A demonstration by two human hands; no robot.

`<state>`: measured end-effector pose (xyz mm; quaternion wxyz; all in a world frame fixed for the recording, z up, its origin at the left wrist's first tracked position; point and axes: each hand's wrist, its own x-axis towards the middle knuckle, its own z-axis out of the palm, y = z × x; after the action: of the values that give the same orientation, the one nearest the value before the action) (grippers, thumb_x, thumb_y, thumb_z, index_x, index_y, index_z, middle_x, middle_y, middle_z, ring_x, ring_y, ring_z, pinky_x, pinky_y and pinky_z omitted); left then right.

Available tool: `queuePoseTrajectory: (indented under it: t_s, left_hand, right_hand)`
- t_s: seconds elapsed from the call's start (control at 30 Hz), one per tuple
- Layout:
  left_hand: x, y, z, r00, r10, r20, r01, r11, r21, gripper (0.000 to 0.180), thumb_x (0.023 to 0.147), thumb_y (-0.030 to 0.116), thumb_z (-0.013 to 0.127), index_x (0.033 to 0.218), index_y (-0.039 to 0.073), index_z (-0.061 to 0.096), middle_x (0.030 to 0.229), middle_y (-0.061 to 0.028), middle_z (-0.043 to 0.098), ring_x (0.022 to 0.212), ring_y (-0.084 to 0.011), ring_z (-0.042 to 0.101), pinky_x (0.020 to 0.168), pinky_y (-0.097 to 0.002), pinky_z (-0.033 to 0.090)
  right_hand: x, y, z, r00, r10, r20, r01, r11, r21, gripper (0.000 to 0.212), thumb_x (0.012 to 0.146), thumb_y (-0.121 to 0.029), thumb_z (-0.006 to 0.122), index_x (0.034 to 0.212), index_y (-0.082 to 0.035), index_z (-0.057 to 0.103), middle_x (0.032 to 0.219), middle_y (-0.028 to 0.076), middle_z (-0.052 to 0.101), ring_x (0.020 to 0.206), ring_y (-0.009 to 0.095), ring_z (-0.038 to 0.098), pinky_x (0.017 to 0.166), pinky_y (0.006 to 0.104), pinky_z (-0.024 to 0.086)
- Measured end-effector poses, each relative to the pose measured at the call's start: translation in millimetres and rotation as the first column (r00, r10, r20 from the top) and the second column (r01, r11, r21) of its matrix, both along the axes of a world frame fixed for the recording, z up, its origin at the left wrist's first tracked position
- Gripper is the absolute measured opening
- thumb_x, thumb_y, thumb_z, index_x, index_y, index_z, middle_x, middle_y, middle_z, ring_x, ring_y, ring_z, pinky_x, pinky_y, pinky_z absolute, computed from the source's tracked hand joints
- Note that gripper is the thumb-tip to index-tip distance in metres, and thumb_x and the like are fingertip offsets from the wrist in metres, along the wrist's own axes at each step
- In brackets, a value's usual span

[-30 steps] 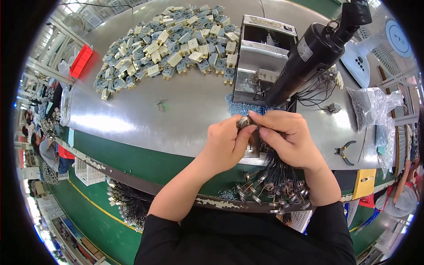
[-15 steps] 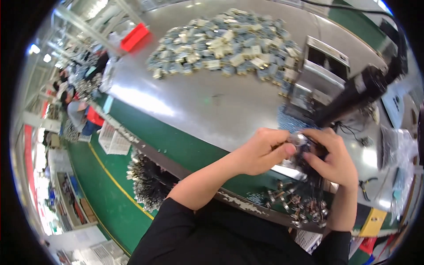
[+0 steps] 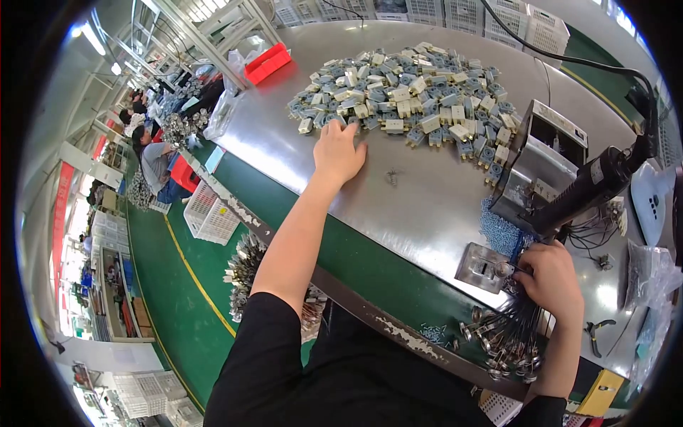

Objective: Assembling electronics by attaching connectors to wire bundles and securing them with a power tool.

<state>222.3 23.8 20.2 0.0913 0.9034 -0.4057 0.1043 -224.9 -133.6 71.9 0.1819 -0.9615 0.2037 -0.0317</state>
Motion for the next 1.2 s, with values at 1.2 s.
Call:
queuePoseTrajectory:
  t_s: [1.2]
  left_hand:
    - [-183, 56, 85, 0.61, -0.79, -0.06, 0.601, 0.51, -0.615, 0.051, 0.07, -0.001, 0.094, 0.116, 0.004, 0.074, 0.104, -0.0081, 0.078, 0.086, -0.0165, 0.069, 0.079, -0.0301, 0.056]
  right_hand:
    - [-8, -1, -7, 0.982, 0.122, 0.146, -0.134, 0.988, 0.074, 0.019, 0.072, -0.004, 0.078, 0.087, 0.004, 0.069, 0.081, 0.022, 0.067, 0.079, 0.043, 0.067, 0.075, 0.0481, 0.053]
